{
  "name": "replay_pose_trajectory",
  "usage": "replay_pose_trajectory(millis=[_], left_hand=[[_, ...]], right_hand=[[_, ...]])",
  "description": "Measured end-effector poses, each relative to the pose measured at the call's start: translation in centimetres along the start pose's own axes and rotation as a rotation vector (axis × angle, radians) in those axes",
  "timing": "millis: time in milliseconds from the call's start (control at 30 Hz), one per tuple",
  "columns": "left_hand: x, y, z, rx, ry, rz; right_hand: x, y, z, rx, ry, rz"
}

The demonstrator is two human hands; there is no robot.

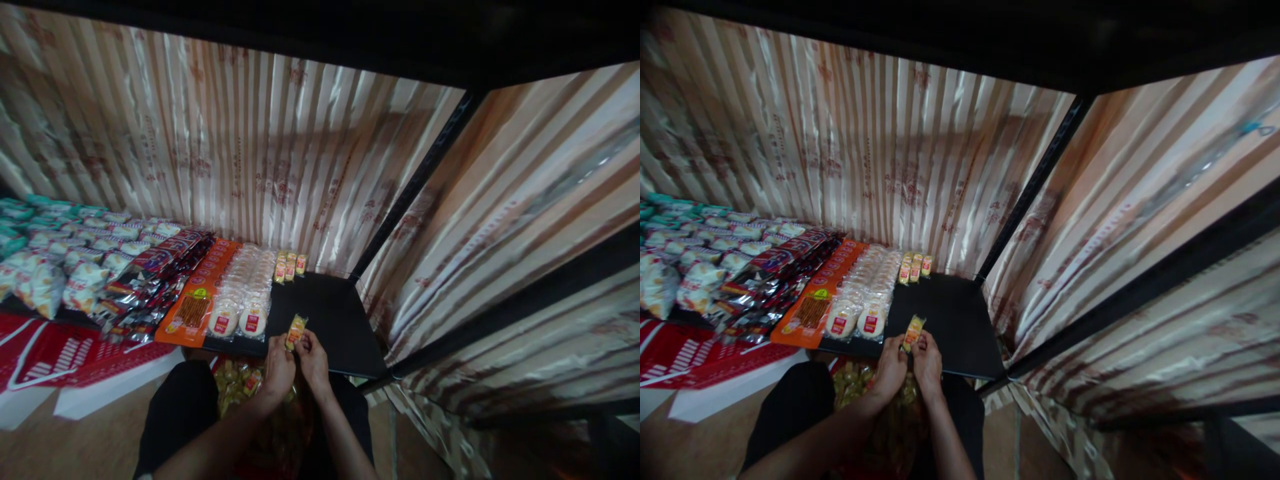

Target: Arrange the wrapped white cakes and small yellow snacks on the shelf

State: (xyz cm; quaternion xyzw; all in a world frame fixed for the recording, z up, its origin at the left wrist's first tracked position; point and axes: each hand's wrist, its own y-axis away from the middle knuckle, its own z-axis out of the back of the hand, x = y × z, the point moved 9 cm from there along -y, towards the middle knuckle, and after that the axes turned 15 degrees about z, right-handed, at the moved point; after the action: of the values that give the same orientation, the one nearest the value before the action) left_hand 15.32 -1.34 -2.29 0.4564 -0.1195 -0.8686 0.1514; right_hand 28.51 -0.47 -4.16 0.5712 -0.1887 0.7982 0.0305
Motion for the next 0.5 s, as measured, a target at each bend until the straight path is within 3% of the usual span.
replay_pose_trajectory(millis=[500], left_hand=[[-1.4,-3.7,-0.6,0.009,0.1,0.053]], right_hand=[[-0.8,-3.5,-0.9,-0.015,0.117,0.067]])
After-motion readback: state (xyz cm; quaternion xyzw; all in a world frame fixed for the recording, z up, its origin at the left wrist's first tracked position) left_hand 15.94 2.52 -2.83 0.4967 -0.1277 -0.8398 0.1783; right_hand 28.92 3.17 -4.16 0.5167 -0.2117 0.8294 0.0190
